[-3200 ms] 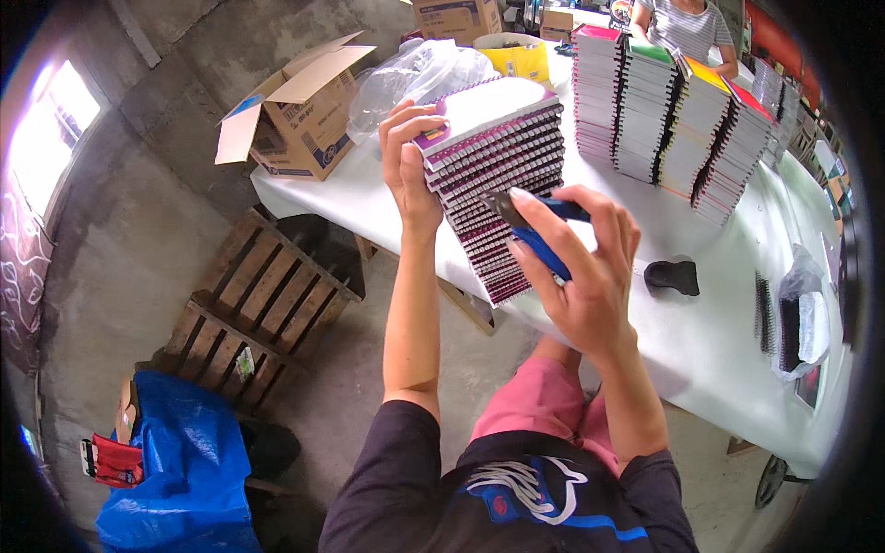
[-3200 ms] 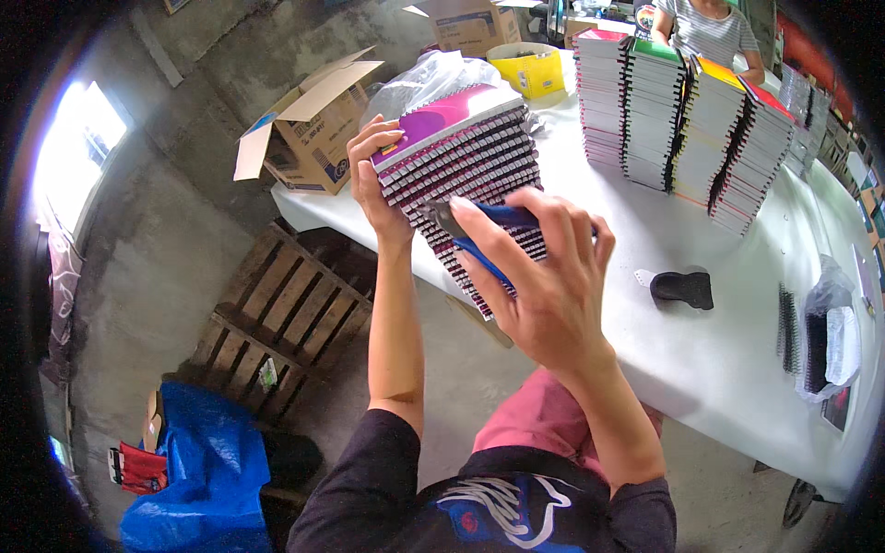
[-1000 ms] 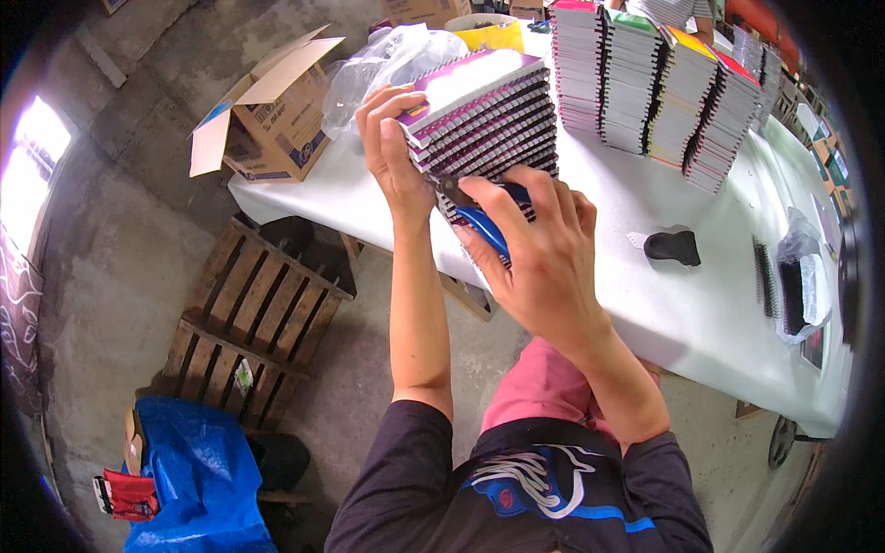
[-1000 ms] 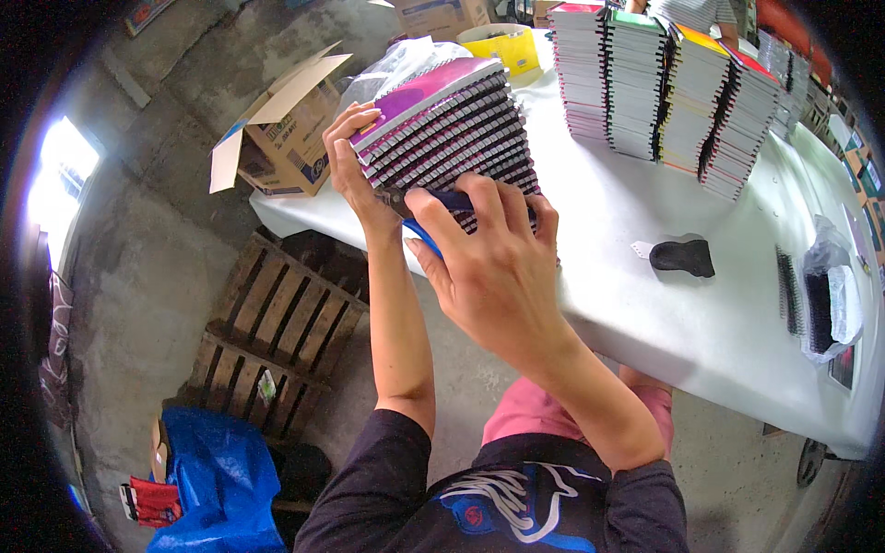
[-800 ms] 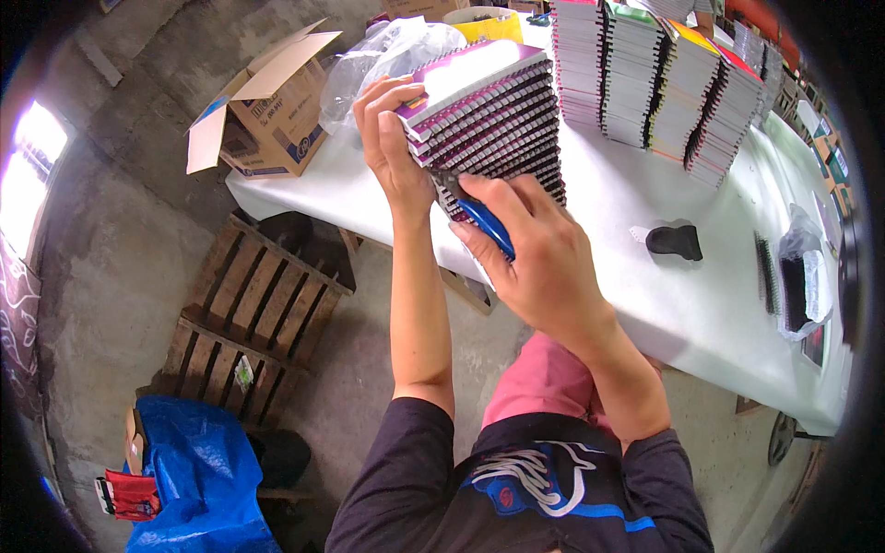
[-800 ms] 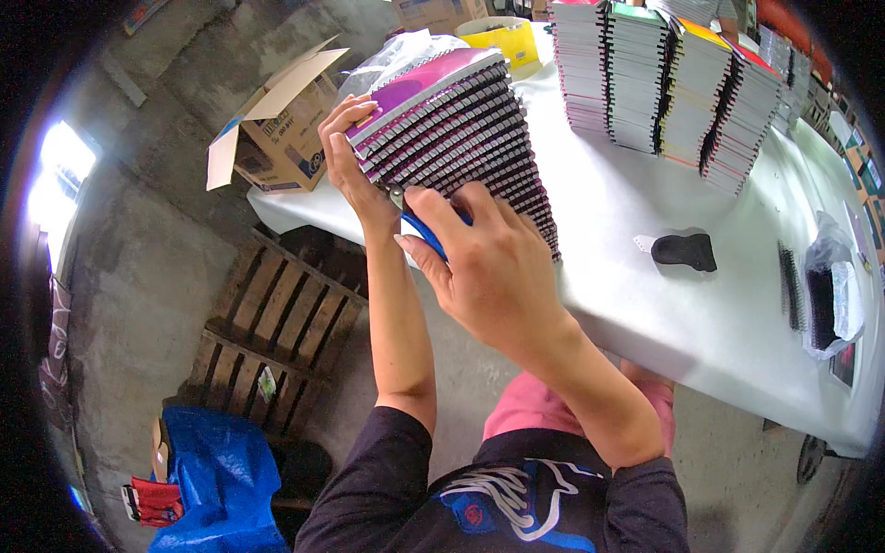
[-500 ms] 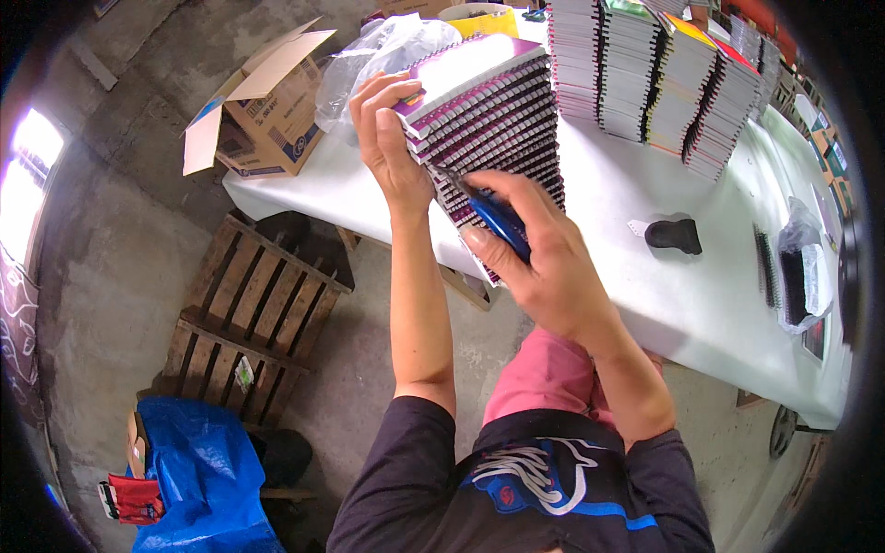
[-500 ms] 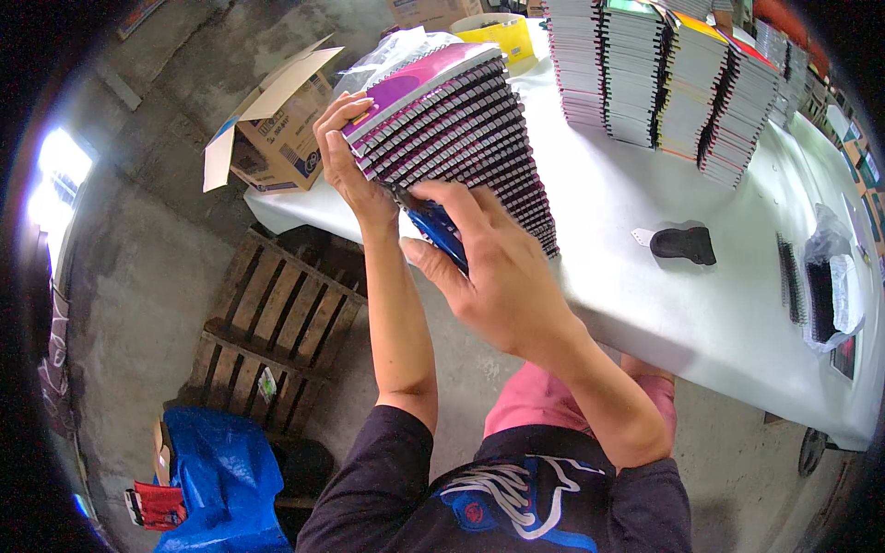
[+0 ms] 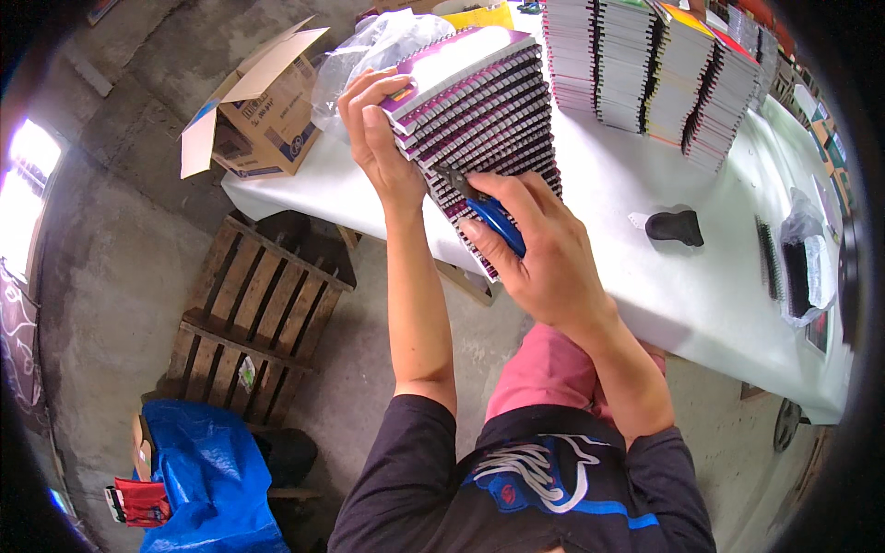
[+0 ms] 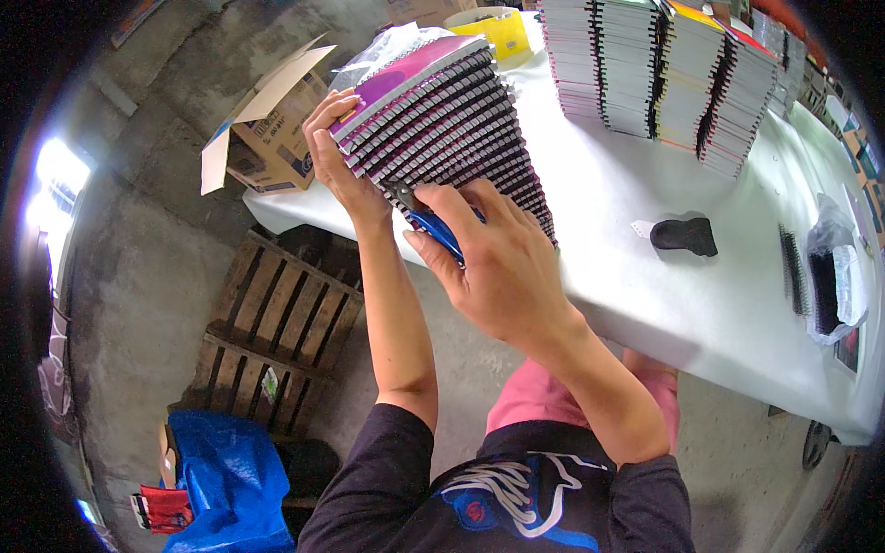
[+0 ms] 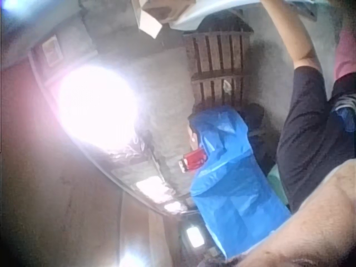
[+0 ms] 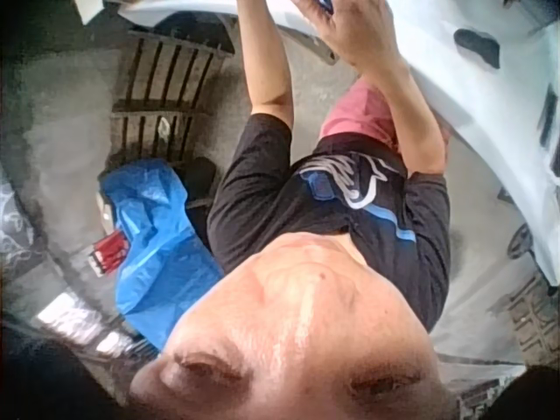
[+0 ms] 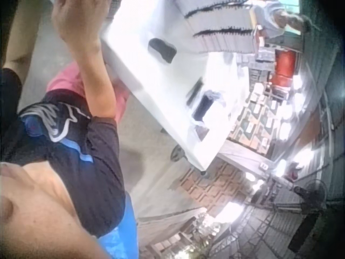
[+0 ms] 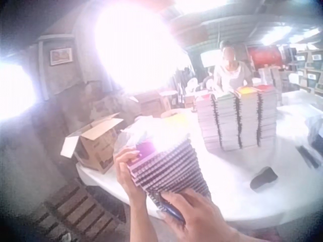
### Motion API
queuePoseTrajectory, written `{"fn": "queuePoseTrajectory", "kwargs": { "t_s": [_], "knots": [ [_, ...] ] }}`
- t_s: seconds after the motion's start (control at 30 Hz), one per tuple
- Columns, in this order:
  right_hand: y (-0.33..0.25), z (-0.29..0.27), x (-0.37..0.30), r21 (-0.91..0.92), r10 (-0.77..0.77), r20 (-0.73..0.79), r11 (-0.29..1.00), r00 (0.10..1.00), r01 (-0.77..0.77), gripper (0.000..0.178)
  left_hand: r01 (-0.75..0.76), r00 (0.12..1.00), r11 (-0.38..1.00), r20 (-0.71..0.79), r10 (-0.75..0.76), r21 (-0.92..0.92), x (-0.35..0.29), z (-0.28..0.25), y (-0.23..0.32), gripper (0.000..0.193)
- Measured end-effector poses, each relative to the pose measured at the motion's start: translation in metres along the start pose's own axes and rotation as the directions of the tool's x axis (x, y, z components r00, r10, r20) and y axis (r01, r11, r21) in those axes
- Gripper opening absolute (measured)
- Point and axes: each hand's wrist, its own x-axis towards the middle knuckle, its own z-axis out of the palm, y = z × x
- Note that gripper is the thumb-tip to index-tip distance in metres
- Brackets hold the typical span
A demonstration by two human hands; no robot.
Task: The person assembles spiral notebooks by cutting the ends of the wire bindings with pliers, stacking the notebooks, and then trimming the excess wire from the entire stack.
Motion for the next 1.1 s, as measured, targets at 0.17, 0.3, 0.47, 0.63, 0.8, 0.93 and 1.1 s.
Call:
{"fn": "queuePoseTrajectory", "kwargs": {
  "t_s": [0.17, 0.3, 0.47, 0.63, 0.8, 0.93, 1.1],
  "knots": [
    [-0.007, -0.002, 0.001, -0.154, -0.056, -0.038, 0.987, 0.998, 0.049, 0.030, 0.005, 1.000, 0.999, -0.006, -0.006, -0.043, 0.000, -0.001, 0.001, 0.046],
    [-0.007, -0.002, 0.004, -0.320, -0.150, -0.086, 0.941, 0.985, 0.115, 0.028, 0.013, 1.000, 0.998, -0.004, -0.013, -0.055, 0.000, 0.002, 0.003, 0.047],
    [-0.010, -0.004, 0.003, 0.362, 0.299, 0.258, 0.852, 0.919, -0.379, 0.024, -0.001, 1.000, 0.999, -0.008, 0.000, -0.046, 0.000, 0.000, 0.002, 0.047],
    [-0.014, -0.008, -0.001, 0.644, 0.373, 0.457, 0.487, 0.807, -0.590, 0.025, -0.035, 0.999, 0.999, -0.005, 0.035, -0.035, -0.001, 0.001, 0.002, 0.047],
    [-0.007, 0.010, -0.011, 0.165, 0.107, 0.017, 0.980, 0.994, -0.108, 0.026, -0.022, 1.000, 1.000, -0.002, 0.022, -0.018, 0.000, 0.000, 0.003, 0.047],
    [-0.003, 0.009, -0.009, 0.028, 0.011, -0.064, 1.000, 0.998, -0.009, 0.026, -0.019, 1.000, 1.000, -0.004, 0.019, -0.020, 0.000, 0.001, 0.001, 0.046],
    [-0.002, 0.009, -0.007, -0.103, -0.014, -0.042, 0.995, 0.999, 0.010, 0.028, -0.002, 1.000, 1.000, -0.003, 0.002, -0.021, 0.000, -0.001, 0.001, 0.046]
  ]
}}
